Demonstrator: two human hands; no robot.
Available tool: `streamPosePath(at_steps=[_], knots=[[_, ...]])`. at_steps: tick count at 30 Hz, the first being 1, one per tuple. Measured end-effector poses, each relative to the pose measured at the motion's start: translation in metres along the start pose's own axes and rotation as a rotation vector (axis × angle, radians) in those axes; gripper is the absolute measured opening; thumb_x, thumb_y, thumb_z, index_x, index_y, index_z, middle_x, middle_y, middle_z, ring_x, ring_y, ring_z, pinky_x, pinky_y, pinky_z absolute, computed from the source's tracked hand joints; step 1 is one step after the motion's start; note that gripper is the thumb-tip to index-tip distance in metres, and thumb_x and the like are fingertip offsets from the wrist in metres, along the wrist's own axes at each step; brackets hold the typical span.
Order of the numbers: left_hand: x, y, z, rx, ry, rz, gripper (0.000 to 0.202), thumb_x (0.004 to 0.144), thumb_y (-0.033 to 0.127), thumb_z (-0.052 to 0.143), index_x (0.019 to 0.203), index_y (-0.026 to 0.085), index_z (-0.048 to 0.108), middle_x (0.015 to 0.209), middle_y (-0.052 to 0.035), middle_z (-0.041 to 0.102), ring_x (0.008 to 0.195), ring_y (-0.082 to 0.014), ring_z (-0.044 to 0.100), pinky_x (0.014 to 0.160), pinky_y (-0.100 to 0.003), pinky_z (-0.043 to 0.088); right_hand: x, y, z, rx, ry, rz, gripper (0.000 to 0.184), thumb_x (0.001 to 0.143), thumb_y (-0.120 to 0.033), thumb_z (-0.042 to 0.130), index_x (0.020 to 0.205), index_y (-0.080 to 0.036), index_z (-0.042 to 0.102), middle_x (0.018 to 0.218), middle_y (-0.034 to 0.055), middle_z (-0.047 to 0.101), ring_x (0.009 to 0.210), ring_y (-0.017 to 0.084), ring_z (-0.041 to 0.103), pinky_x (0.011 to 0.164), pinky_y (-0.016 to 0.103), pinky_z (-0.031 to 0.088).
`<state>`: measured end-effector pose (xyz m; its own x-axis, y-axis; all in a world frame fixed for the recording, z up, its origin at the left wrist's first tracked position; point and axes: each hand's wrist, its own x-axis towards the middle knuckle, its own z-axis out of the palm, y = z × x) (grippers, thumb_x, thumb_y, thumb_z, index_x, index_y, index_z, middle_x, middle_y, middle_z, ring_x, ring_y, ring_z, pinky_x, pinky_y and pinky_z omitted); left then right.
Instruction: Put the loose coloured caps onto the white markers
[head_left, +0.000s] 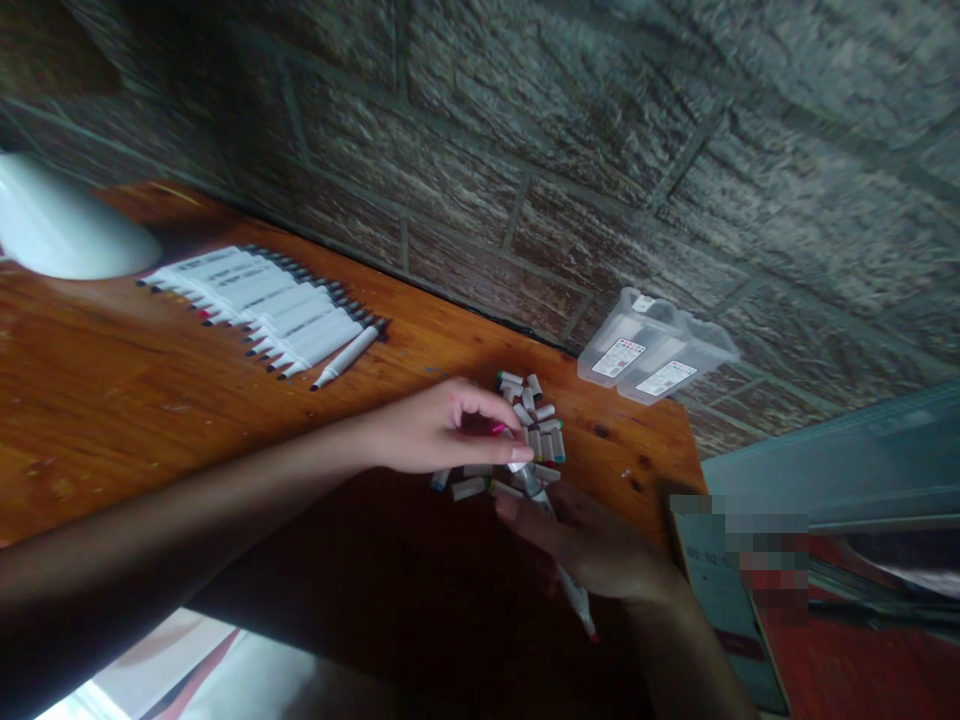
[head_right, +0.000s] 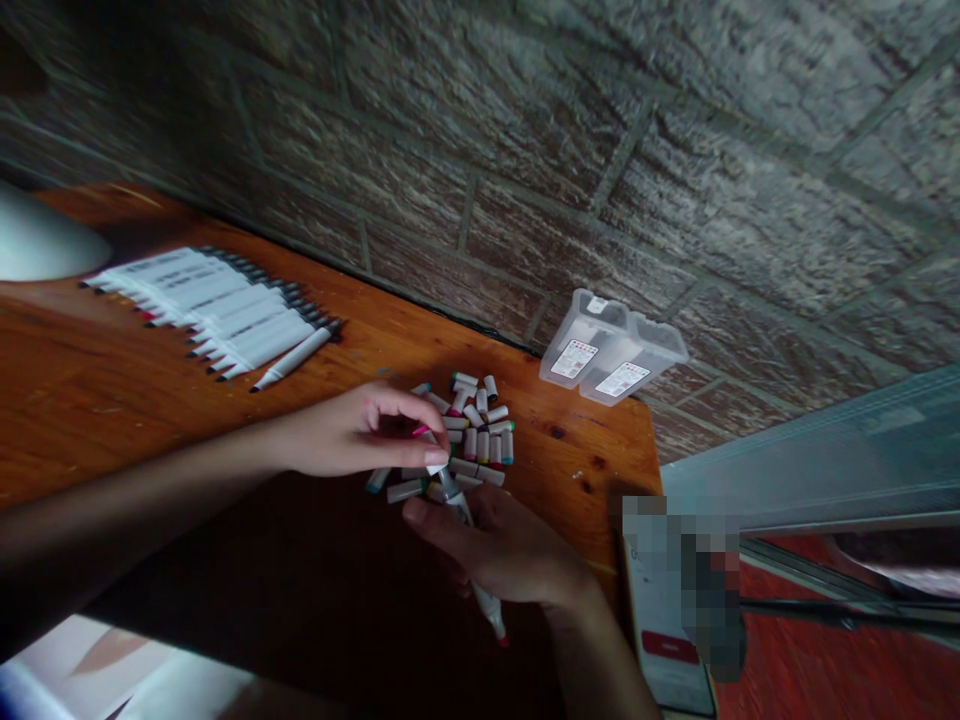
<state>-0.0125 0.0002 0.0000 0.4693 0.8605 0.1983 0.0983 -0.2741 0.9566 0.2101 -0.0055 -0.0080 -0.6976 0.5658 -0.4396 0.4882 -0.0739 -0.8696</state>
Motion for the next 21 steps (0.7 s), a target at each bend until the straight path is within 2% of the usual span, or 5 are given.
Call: streamPosePath(at_steps=[4, 6, 13, 18, 21], knots=[[-0.0003, -0.0022, -0.0004, 0.019, -0.133, 0.003, 0.023, 0.087, 0.032, 0.067, 0.085, 0.011, 0.074, 0.068, -0.0019, 0.064, 0.060, -0.0098, 0.053, 0.055, -0.019, 0.041, -0.0008, -0.0019, -0.0011, 0.018, -0.003, 0.115, 0.050, 0.085, -0.069, 0.056, 0.074, -0.020, 0.057, 0.053, -0.0066, 0.051, 0.040, 0.007, 0.048, 0.036, 0.016, 0.035], [0.0001, -0.0044, 0.0019, 0.017, -0.147, 0.027, 0.020, 0.087, 0.029, 0.067, 0.085, 0.010, 0.073, 0.068, -0.0015, 0.064, 0.061, -0.0091, 0.053, 0.056, -0.019, 0.041, 0.0008, -0.0037, -0.0015, 0.021, 0.011, 0.121, 0.051, 0.082, -0.069, 0.060, 0.073, -0.019, 0.060, 0.055, -0.0054, 0.053, 0.039, 0.007, 0.049, 0.035, 0.016, 0.036], [0.0024, -0.0101, 0.0080, -0.115, 0.085, 0.034, 0.017, 0.089, 0.029, 0.065, 0.092, 0.012, 0.067, 0.082, -0.0031, 0.068, 0.075, -0.0124, 0.062, 0.070, -0.022, 0.049, 0.0078, -0.0064, -0.0030, 0.084, 0.251, -0.092, 0.045, 0.086, -0.062, 0.060, 0.075, -0.019, 0.061, 0.056, -0.0055, 0.054, 0.040, 0.006, 0.050, 0.036, 0.016, 0.038], [0.0019, -0.0088, 0.0073, -0.073, 0.098, 0.015, 0.024, 0.094, 0.031, 0.058, 0.098, 0.012, 0.071, 0.088, -0.0059, 0.071, 0.082, -0.0157, 0.066, 0.075, -0.025, 0.053, 0.0074, -0.0080, -0.0022, 0.093, 0.263, -0.113, 0.046, 0.086, -0.061, 0.062, 0.071, -0.018, 0.059, 0.055, -0.0048, 0.055, 0.040, 0.006, 0.051, 0.036, 0.016, 0.038], [0.0011, -0.0072, 0.0062, -0.018, 0.088, 0.027, 0.027, 0.095, 0.031, 0.055, 0.104, 0.013, 0.074, 0.095, -0.0077, 0.074, 0.085, -0.0180, 0.068, 0.078, -0.027, 0.054, 0.0068, -0.0084, -0.0021, 0.101, 0.267, -0.112, 0.047, 0.085, -0.063, 0.062, 0.075, -0.017, 0.065, 0.056, -0.0042, 0.056, 0.040, 0.006, 0.052, 0.037, 0.015, 0.039]])
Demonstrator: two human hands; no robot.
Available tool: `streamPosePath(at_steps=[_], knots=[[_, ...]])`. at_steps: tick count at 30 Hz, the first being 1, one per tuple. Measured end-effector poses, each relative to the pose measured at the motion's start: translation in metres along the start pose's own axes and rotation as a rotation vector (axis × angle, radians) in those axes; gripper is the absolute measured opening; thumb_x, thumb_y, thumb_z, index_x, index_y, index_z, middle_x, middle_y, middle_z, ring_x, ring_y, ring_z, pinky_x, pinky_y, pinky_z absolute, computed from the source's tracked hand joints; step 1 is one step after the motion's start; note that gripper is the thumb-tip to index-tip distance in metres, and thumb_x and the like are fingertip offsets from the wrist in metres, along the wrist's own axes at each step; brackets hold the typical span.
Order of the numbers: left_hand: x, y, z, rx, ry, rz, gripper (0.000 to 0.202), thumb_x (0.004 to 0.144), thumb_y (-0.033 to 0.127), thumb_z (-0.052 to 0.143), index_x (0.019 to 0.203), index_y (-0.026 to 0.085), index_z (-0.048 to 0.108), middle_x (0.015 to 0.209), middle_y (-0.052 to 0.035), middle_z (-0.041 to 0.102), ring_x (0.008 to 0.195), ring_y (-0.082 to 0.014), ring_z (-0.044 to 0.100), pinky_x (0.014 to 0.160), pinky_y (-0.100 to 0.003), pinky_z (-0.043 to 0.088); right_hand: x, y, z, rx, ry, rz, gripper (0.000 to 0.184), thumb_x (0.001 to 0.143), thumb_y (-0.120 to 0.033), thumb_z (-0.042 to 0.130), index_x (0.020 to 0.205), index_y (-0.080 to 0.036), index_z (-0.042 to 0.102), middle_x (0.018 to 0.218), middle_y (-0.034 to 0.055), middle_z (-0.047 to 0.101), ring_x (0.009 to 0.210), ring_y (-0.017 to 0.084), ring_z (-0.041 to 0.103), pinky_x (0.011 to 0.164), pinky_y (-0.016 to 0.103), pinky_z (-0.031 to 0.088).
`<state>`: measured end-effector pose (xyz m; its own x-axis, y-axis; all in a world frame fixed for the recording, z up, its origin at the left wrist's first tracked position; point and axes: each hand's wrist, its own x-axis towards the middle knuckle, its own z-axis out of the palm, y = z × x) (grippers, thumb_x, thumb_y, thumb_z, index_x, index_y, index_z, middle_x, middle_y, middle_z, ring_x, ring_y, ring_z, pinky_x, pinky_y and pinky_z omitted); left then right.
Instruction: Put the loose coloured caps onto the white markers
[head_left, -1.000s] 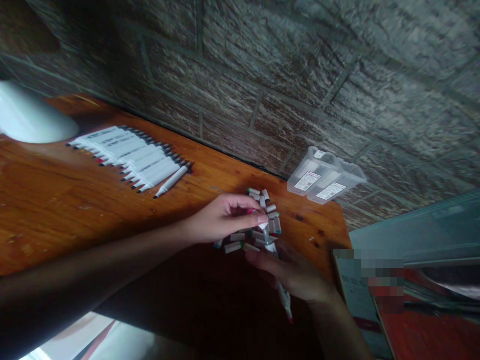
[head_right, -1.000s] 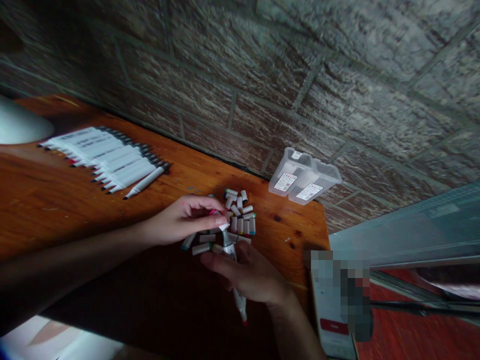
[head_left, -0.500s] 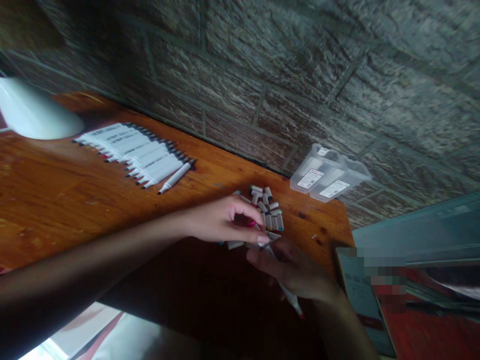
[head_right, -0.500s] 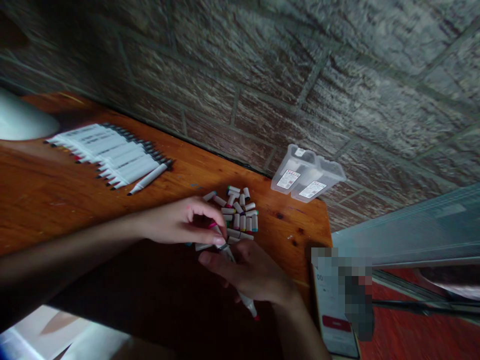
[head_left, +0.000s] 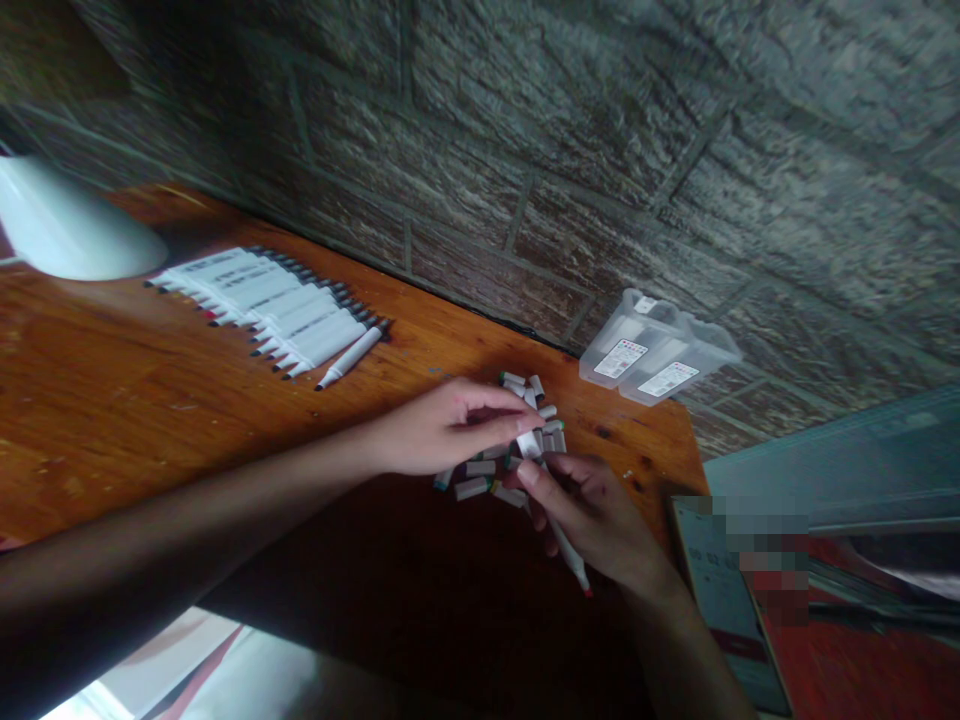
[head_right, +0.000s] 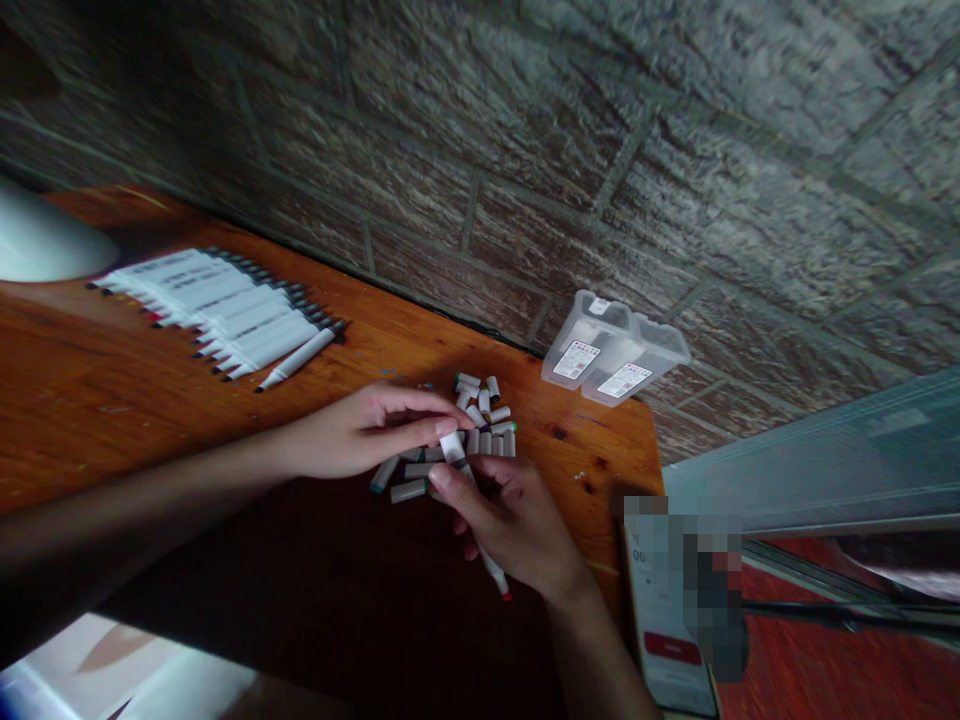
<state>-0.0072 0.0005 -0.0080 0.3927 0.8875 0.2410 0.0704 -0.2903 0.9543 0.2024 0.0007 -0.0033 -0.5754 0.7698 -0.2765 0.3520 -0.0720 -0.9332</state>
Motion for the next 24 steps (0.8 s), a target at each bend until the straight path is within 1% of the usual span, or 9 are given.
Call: streamPosePath(at_steps=[2, 5, 8, 10, 13, 16, 19, 21, 24], knots=[[-0.001, 0.002, -0.001, 0.023, -0.012, 0.015, 0.030, 0.097, 0.031, 0.051, 0.103, 0.014, 0.075, 0.095, -0.0079, 0.075, 0.085, -0.0183, 0.069, 0.077, -0.027, 0.055, 0.000, 0.000, 0.000, 0.018, 0.035, -0.007, 0.052, 0.088, -0.066, 0.055, 0.081, -0.016, 0.070, 0.056, -0.0035, 0.057, 0.039, 0.006, 0.051, 0.037, 0.015, 0.038], [-0.001, 0.004, 0.000, 0.017, -0.019, 0.029, 0.032, 0.098, 0.031, 0.050, 0.097, 0.014, 0.077, 0.094, -0.0082, 0.075, 0.086, -0.0189, 0.070, 0.078, -0.028, 0.055, 0.000, 0.000, 0.000, 0.056, 0.105, -0.026, 0.060, 0.092, -0.068, 0.045, 0.085, -0.016, 0.074, 0.052, -0.0029, 0.056, 0.036, 0.005, 0.049, 0.035, 0.015, 0.035], [0.000, 0.002, 0.002, -0.085, 0.055, 0.020, 0.023, 0.093, 0.028, 0.059, 0.102, 0.016, 0.076, 0.100, -0.0078, 0.076, 0.090, -0.0188, 0.071, 0.081, -0.029, 0.056, 0.001, 0.000, 0.001, 0.089, 0.151, -0.048, 0.056, 0.091, -0.066, 0.050, 0.089, -0.016, 0.074, 0.051, -0.0035, 0.056, 0.035, 0.005, 0.047, 0.035, 0.015, 0.033], [0.001, 0.001, 0.004, -0.166, 0.090, 0.007, 0.022, 0.089, 0.026, 0.065, 0.106, 0.017, 0.075, 0.102, -0.0075, 0.076, 0.091, -0.0179, 0.071, 0.082, -0.029, 0.056, 0.002, 0.000, 0.001, 0.108, 0.167, -0.065, 0.051, 0.091, -0.063, 0.054, 0.092, -0.016, 0.074, 0.050, -0.0042, 0.056, 0.034, 0.005, 0.047, 0.035, 0.015, 0.033], [0.002, 0.000, 0.005, -0.233, 0.119, -0.014, 0.021, 0.086, 0.026, 0.068, 0.104, 0.016, 0.075, 0.099, -0.0072, 0.076, 0.088, -0.0166, 0.070, 0.080, -0.028, 0.055, 0.002, 0.000, 0.000, 0.134, 0.173, -0.081, 0.045, 0.092, -0.059, 0.055, 0.097, -0.017, 0.072, 0.051, -0.0054, 0.056, 0.035, 0.005, 0.047, 0.035, 0.014, 0.033], [0.004, 0.002, 0.004, -0.237, 0.225, -0.038, 0.021, 0.086, 0.029, 0.068, 0.101, 0.015, 0.075, 0.087, -0.0043, 0.073, 0.076, -0.0119, 0.066, 0.067, -0.021, 0.051, 0.002, 0.001, -0.001, 0.180, 0.173, -0.094, 0.041, 0.093, -0.057, 0.055, 0.099, -0.019, 0.069, 0.052, -0.0064, 0.056, 0.035, 0.005, 0.047, 0.035, 0.014, 0.034], [0.006, 0.001, -0.001, -0.220, 0.387, -0.050, 0.021, 0.088, 0.033, 0.066, 0.088, 0.013, 0.073, 0.070, 0.0004, 0.065, 0.057, -0.0057, 0.052, 0.051, -0.016, 0.038, 0.002, 0.001, -0.001, 0.245, 0.192, -0.122, 0.038, 0.095, -0.056, 0.054, 0.100, -0.020, 0.066, 0.053, -0.0071, 0.056, 0.035, 0.004, 0.045, 0.036, 0.014, 0.034], [0.008, -0.001, -0.003, -0.239, 0.474, -0.052, 0.025, 0.089, 0.036, 0.064, 0.084, 0.012, 0.072, 0.065, 0.0017, 0.060, 0.051, -0.0042, 0.043, 0.047, -0.016, 0.031, 0.003, 0.001, -0.001, 0.285, 0.203, -0.138, 0.036, 0.095, -0.054, 0.054, 0.098, -0.020, 0.064, 0.053, -0.0074, 0.055, 0.035, 0.004, 0.043, 0.035, 0.014, 0.033], [0.011, -0.006, -0.006, -0.290, 0.547, -0.063, 0.028, 0.090, 0.038, 0.063, 0.089, 0.012, 0.071, 0.062, 0.0029, 0.055, 0.048, -0.0041, 0.039, 0.045, -0.018, 0.027, 0.004, 0.000, -0.001, 0.355, 0.207, -0.144, 0.035, 0.094, -0.054, 0.055, 0.097, -0.020, 0.064, 0.054, -0.0073, 0.053, 0.036, 0.004, 0.039, 0.035, 0.015, 0.030]])
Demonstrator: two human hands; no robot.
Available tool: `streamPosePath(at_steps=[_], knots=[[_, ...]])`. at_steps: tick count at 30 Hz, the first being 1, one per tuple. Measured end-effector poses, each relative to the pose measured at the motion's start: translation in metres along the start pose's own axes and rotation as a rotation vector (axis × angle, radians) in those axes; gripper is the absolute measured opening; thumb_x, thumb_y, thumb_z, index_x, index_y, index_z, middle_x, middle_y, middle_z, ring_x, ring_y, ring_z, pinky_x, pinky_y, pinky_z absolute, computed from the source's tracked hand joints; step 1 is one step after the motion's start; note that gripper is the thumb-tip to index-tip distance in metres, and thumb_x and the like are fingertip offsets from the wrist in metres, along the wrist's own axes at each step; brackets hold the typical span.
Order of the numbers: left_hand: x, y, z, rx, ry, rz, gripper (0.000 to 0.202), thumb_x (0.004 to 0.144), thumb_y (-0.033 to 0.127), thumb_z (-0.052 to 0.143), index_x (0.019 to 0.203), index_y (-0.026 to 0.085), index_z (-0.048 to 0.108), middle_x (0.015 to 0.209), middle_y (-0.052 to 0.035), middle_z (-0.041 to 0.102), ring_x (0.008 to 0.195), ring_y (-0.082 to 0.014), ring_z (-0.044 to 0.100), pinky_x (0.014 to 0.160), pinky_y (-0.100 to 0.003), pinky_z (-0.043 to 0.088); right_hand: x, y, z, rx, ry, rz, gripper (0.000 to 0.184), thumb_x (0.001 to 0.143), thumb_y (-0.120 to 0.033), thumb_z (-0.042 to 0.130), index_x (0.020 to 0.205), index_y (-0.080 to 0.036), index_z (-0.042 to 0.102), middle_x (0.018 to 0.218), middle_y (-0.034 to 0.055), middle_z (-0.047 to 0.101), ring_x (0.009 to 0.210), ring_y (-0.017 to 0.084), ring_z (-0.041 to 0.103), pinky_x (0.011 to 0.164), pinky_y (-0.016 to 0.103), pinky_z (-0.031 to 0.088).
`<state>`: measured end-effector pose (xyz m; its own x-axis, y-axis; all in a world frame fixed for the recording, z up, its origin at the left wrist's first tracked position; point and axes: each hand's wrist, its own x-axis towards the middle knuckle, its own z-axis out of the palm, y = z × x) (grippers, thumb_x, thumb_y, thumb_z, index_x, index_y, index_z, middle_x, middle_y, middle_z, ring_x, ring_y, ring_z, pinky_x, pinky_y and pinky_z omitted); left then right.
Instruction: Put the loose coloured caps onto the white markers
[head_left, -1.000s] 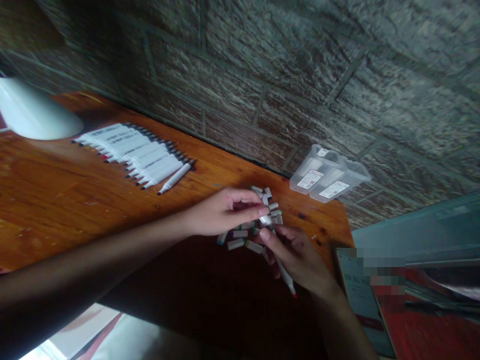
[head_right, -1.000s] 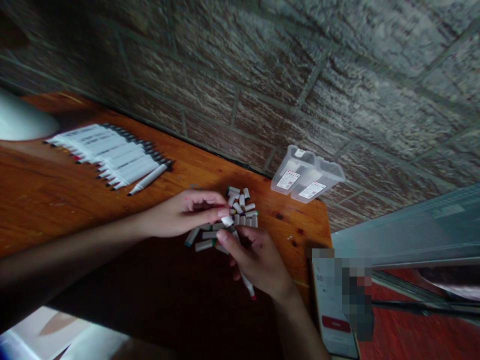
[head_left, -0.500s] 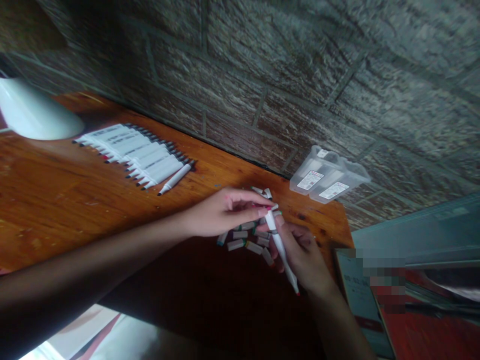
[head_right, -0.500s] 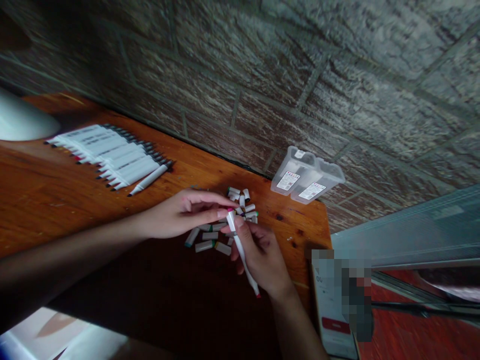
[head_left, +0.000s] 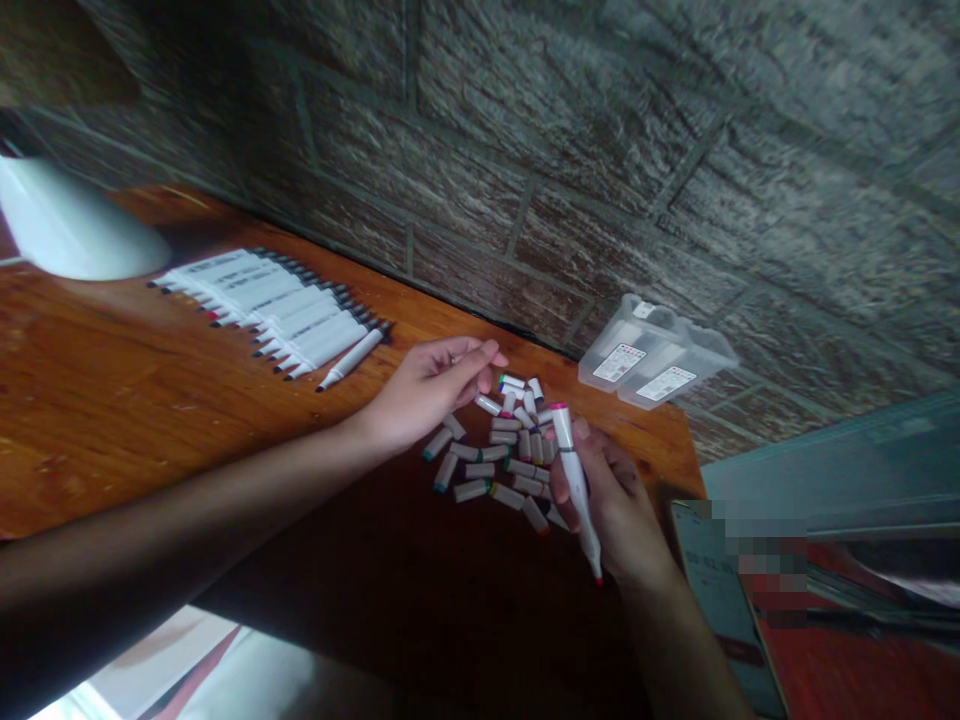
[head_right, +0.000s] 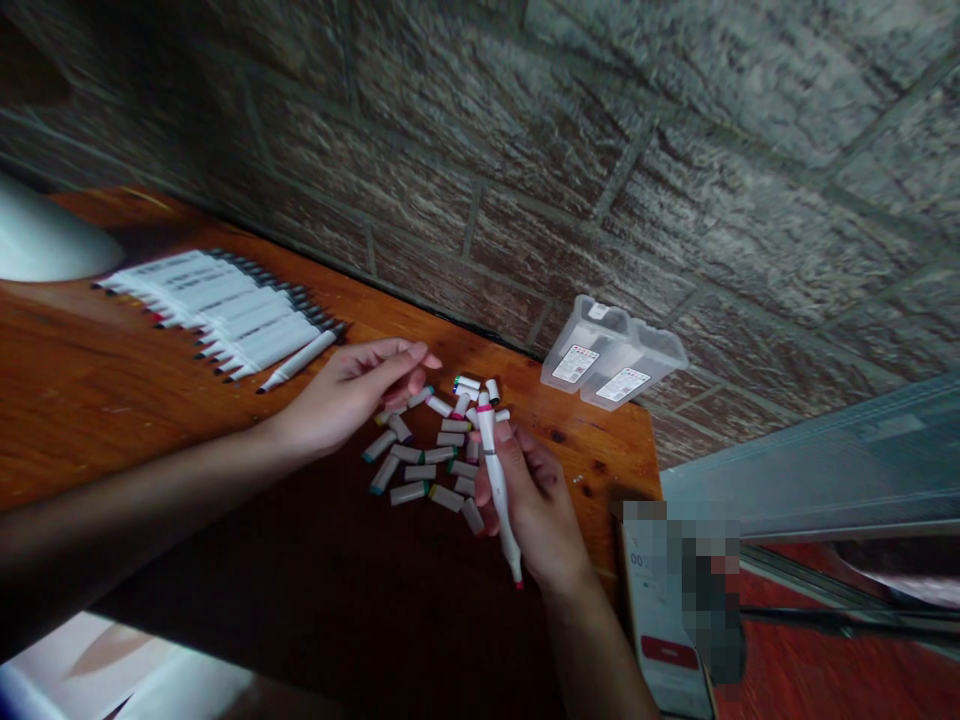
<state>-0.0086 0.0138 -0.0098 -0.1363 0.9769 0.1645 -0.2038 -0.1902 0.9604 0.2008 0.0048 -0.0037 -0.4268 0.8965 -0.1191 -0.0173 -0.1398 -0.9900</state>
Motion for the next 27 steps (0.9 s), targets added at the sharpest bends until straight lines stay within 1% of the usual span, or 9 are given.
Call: streamPosePath(at_steps=[5, 9, 10, 12, 15, 17, 19, 22, 27], knots=[[0.002, 0.000, 0.000, -0.036, 0.046, -0.023, 0.028, 0.088, 0.040, 0.064, 0.085, 0.012, 0.069, 0.058, 0.0032, 0.051, 0.046, -0.0049, 0.037, 0.044, -0.019, 0.025, 0.003, -0.001, 0.000, 0.192, -0.017, 0.048, 0.027, 0.092, -0.048, 0.061, 0.098, -0.021, 0.062, 0.067, -0.0042, 0.056, 0.049, 0.006, 0.041, 0.044, 0.017, 0.033], [0.002, 0.003, 0.000, -0.030, 0.086, -0.009, 0.029, 0.088, 0.042, 0.063, 0.083, 0.014, 0.068, 0.057, 0.0033, 0.050, 0.045, -0.0062, 0.038, 0.043, -0.020, 0.026, 0.004, -0.006, -0.002, 0.439, -0.127, 0.212, 0.018, 0.089, -0.040, 0.061, 0.098, -0.024, 0.060, 0.072, -0.0041, 0.049, 0.056, 0.009, 0.041, 0.055, 0.022, 0.039], [0.002, 0.003, 0.000, -0.027, 0.094, -0.004, 0.029, 0.088, 0.042, 0.062, 0.083, 0.014, 0.068, 0.057, 0.0033, 0.050, 0.045, -0.0065, 0.038, 0.043, -0.020, 0.027, 0.004, -0.008, -0.003, 0.471, -0.145, 0.248, 0.021, 0.088, -0.044, 0.059, 0.092, -0.024, 0.059, 0.068, -0.0044, 0.045, 0.054, 0.010, 0.037, 0.054, 0.023, 0.038], [0.002, 0.003, -0.001, -0.024, 0.105, 0.003, 0.029, 0.088, 0.042, 0.061, 0.082, 0.014, 0.067, 0.057, 0.0033, 0.049, 0.046, -0.0069, 0.039, 0.044, -0.021, 0.028, 0.004, -0.012, -0.006, 0.490, -0.165, 0.282, 0.041, 0.087, -0.061, 0.052, 0.074, -0.022, 0.054, 0.060, -0.0051, 0.034, 0.049, 0.010, 0.029, 0.049, 0.024, 0.034], [0.003, 0.002, -0.001, -0.017, 0.110, -0.003, 0.028, 0.088, 0.041, 0.060, 0.083, 0.015, 0.067, 0.057, 0.0033, 0.049, 0.045, -0.0070, 0.039, 0.044, -0.020, 0.028, 0.005, -0.016, -0.012, 0.517, -0.170, 0.241, 0.069, 0.080, -0.085, 0.035, 0.051, -0.023, 0.032, 0.048, -0.0072, 0.018, 0.043, 0.010, 0.016, 0.042, 0.025, 0.025], [0.003, 0.002, -0.001, -0.007, 0.113, -0.006, 0.027, 0.088, 0.041, 0.060, 0.083, 0.015, 0.067, 0.057, 0.0032, 0.049, 0.046, -0.0070, 0.039, 0.044, -0.020, 0.028, 0.005, -0.019, -0.016, 0.576, -0.164, 0.197, 0.072, 0.081, -0.085, 0.034, 0.047, -0.023, 0.019, 0.044, -0.0081, 0.009, 0.039, 0.009, 0.010, 0.039, 0.025, 0.020], [0.003, 0.002, -0.001, 0.003, 0.112, -0.006, 0.027, 0.089, 0.041, 0.060, 0.083, 0.015, 0.067, 0.057, 0.0030, 0.049, 0.046, -0.0070, 0.039, 0.043, -0.020, 0.028, 0.004, -0.021, -0.018, 0.647, -0.156, 0.166, 0.068, 0.086, -0.074, 0.037, 0.047, -0.023, 0.014, 0.042, -0.0083, 0.006, 0.037, 0.008, 0.006, 0.038, 0.025, 0.018], [0.003, 0.002, -0.001, 0.005, 0.110, -0.007, 0.026, 0.089, 0.039, 0.060, 0.082, 0.014, 0.067, 0.057, 0.0030, 0.049, 0.046, -0.0066, 0.039, 0.043, -0.019, 0.027, 0.001, -0.022, -0.018, 0.691, -0.149, 0.143, 0.059, 0.089, -0.062, 0.039, 0.050, -0.023, 0.019, 0.042, -0.0093, 0.005, 0.036, 0.008, 0.004, 0.037, 0.025, 0.015], [0.001, 0.002, 0.001, -0.008, 0.107, -0.012, 0.026, 0.089, 0.038, 0.060, 0.083, 0.014, 0.067, 0.056, 0.0035, 0.048, 0.046, -0.0064, 0.038, 0.044, -0.020, 0.026, 0.002, -0.018, -0.017, 0.526, -0.029, 0.050, 0.052, 0.089, -0.067, 0.045, 0.058, -0.025, 0.039, 0.044, -0.0116, 0.007, 0.039, 0.009, 0.002, 0.037, 0.024, 0.015]])
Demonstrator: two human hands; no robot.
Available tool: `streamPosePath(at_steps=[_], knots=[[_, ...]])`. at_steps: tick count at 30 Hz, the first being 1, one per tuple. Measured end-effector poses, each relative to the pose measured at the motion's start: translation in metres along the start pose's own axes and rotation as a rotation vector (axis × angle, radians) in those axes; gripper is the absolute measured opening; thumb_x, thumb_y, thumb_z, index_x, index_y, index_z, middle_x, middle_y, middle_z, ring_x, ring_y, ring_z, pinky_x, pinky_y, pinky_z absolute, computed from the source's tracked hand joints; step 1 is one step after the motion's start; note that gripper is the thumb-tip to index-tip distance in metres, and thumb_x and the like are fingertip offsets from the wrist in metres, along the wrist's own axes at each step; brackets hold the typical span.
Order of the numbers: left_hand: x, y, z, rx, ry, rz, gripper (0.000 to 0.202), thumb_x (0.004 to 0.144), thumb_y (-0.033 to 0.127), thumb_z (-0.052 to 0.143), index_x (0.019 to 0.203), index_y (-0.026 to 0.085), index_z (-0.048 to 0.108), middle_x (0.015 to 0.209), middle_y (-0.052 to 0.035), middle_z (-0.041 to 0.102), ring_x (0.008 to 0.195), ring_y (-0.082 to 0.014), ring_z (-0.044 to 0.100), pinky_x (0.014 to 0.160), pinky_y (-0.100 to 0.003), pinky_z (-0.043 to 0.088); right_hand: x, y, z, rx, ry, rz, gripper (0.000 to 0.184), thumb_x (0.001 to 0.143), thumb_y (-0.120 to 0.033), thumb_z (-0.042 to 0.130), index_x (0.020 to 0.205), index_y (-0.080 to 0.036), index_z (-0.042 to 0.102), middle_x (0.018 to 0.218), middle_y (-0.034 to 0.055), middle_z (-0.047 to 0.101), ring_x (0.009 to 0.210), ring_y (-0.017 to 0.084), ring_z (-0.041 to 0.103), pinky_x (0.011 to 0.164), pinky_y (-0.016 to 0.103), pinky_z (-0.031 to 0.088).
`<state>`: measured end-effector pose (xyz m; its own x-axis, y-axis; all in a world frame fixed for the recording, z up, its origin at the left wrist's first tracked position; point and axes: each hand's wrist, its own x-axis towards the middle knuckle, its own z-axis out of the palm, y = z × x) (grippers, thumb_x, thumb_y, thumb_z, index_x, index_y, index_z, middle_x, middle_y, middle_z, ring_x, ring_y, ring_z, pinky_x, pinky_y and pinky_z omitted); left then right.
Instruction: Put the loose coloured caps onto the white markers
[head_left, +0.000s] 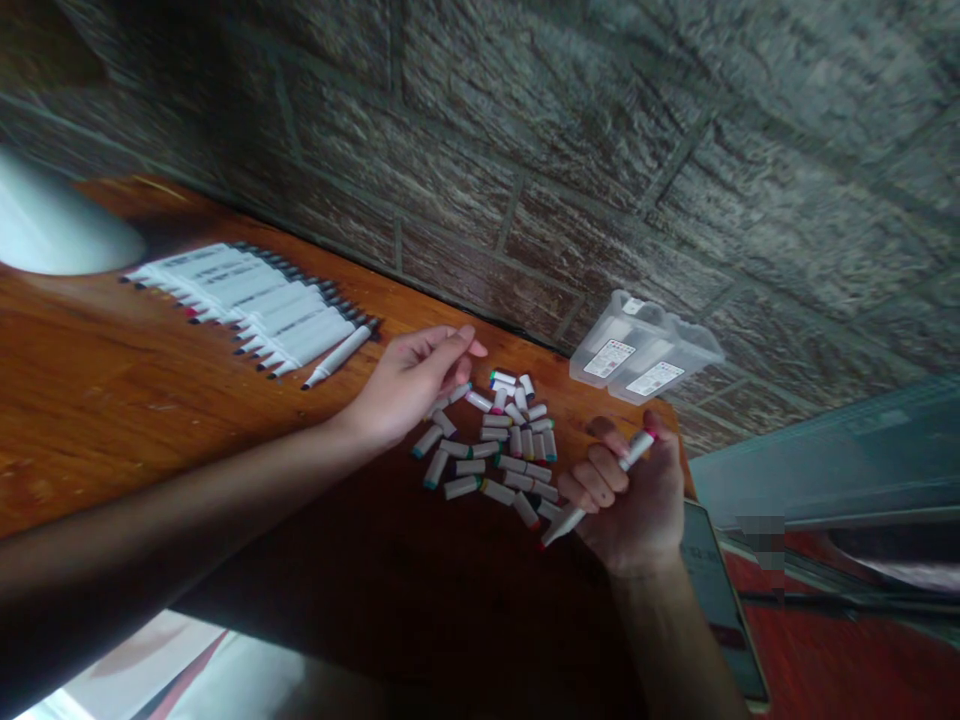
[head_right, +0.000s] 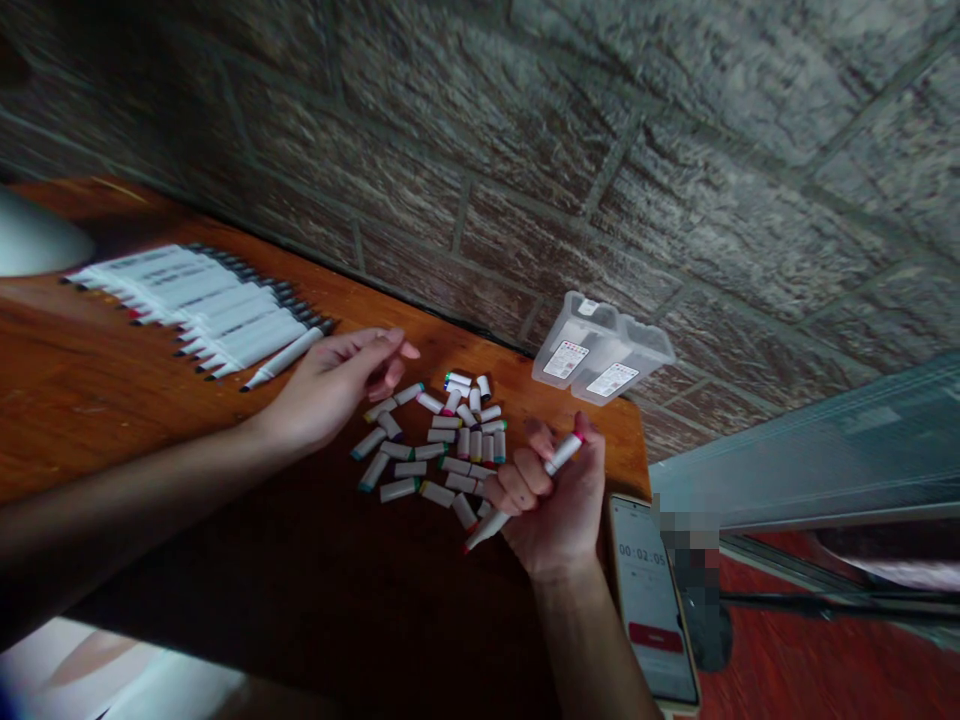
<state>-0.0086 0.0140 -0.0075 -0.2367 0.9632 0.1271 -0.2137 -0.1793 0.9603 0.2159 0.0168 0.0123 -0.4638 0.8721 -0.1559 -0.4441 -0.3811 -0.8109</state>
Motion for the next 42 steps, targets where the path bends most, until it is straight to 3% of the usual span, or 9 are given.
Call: streamPosePath(at_steps=[3, 8, 13, 18, 20, 26, 32, 38, 42], knots=[[0.000, 0.000, 0.001, 0.019, 0.005, 0.003, 0.026, 0.087, 0.040, 0.063, 0.083, 0.015, 0.067, 0.058, 0.0037, 0.050, 0.048, -0.0068, 0.039, 0.046, -0.020, 0.028, 0.006, 0.000, -0.005, -0.053, 0.088, -0.058, 0.048, 0.087, -0.067, 0.051, 0.065, -0.024, 0.050, 0.048, -0.0104, 0.017, 0.042, 0.010, 0.009, 0.041, 0.024, 0.023], [0.005, -0.007, -0.006, 0.133, 0.068, 0.123, 0.023, 0.074, 0.033, 0.078, 0.081, 0.016, 0.063, 0.069, 0.0033, 0.058, 0.058, -0.0076, 0.047, 0.056, -0.020, 0.037, 0.012, 0.003, -0.005, 0.028, 0.145, 0.012, 0.045, 0.086, -0.056, 0.062, 0.060, -0.022, 0.047, 0.056, -0.0051, 0.036, 0.049, 0.010, 0.035, 0.050, 0.025, 0.037], [0.006, -0.011, -0.012, 0.160, -0.028, 0.142, 0.014, 0.079, 0.022, 0.069, 0.076, 0.018, 0.056, 0.052, 0.0090, 0.039, 0.046, -0.0061, 0.033, 0.047, -0.019, 0.028, 0.012, 0.009, -0.003, -0.054, 0.189, -0.035, 0.049, 0.080, -0.066, 0.065, 0.064, -0.022, 0.051, 0.051, -0.0084, 0.030, 0.041, 0.007, 0.023, 0.039, 0.022, 0.024], [0.000, -0.002, -0.006, 0.161, -0.156, 0.221, 0.023, 0.081, 0.022, 0.069, 0.103, 0.015, 0.066, 0.101, -0.0065, 0.069, 0.084, -0.0129, 0.063, 0.074, -0.023, 0.050, 0.015, 0.010, -0.005, 0.001, 0.280, -0.135, 0.039, 0.077, -0.054, 0.076, 0.073, -0.019, 0.060, 0.055, -0.0086, 0.049, 0.041, 0.003, 0.019, 0.037, 0.017, 0.021], [-0.002, -0.003, -0.004, 0.125, -0.235, 0.158, 0.033, 0.086, 0.028, 0.067, 0.116, 0.014, 0.063, 0.102, -0.0089, 0.072, 0.085, -0.0145, 0.066, 0.075, -0.025, 0.052, 0.016, 0.011, -0.004, -0.004, 0.300, -0.157, 0.031, 0.076, -0.045, 0.079, 0.075, -0.019, 0.063, 0.066, -0.0054, 0.064, 0.042, 0.003, 0.022, 0.038, 0.017, 0.023], [-0.008, -0.013, -0.001, 0.132, -0.368, -0.045, 0.033, 0.089, 0.040, 0.065, 0.108, 0.014, 0.069, 0.070, -0.0023, 0.069, 0.058, -0.0104, 0.059, 0.056, -0.021, 0.048, 0.012, 0.020, 0.000, -0.111, 0.212, -0.188, 0.020, 0.077, -0.035, 0.077, 0.094, -0.025, 0.072, 0.089, -0.0017, 0.076, 0.045, 0.003, 0.026, 0.041, 0.018, 0.025], [-0.011, -0.007, 0.001, 0.090, -0.366, -0.006, 0.030, 0.088, 0.042, 0.067, 0.098, 0.014, 0.072, 0.063, 0.0015, 0.060, 0.054, -0.0079, 0.051, 0.052, -0.019, 0.041, 0.007, 0.037, 0.006, -0.342, 0.098, -0.125, 0.026, 0.079, -0.036, 0.078, 0.101, -0.023, 0.073, 0.090, 0.0012, 0.075, 0.047, 0.003, 0.037, 0.043, 0.019, 0.028], [-0.006, -0.006, -0.002, 0.005, -0.249, 0.055, 0.027, 0.089, 0.041, 0.066, 0.086, 0.014, 0.069, 0.066, 0.0015, 0.061, 0.059, -0.0073, 0.052, 0.056, -0.018, 0.042, 0.005, 0.040, 0.003, -0.446, 0.124, -0.046, 0.027, 0.081, -0.039, 0.077, 0.104, -0.026, 0.076, 0.092, 0.0023, 0.076, 0.059, 0.006, 0.054, 0.054, 0.019, 0.042], [-0.006, -0.010, 0.000, -0.159, -0.290, 0.001, 0.026, 0.090, 0.038, 0.065, 0.103, 0.016, 0.068, 0.089, -0.0049, 0.071, 0.080, -0.0135, 0.066, 0.073, -0.024, 0.052, 0.005, 0.041, 0.000, -0.495, 0.051, -0.071, 0.024, 0.084, -0.038, 0.074, 0.105, -0.028, 0.077, 0.088, 0.0014, 0.075, 0.066, 0.010, 0.059, 0.060, 0.022, 0.046]])
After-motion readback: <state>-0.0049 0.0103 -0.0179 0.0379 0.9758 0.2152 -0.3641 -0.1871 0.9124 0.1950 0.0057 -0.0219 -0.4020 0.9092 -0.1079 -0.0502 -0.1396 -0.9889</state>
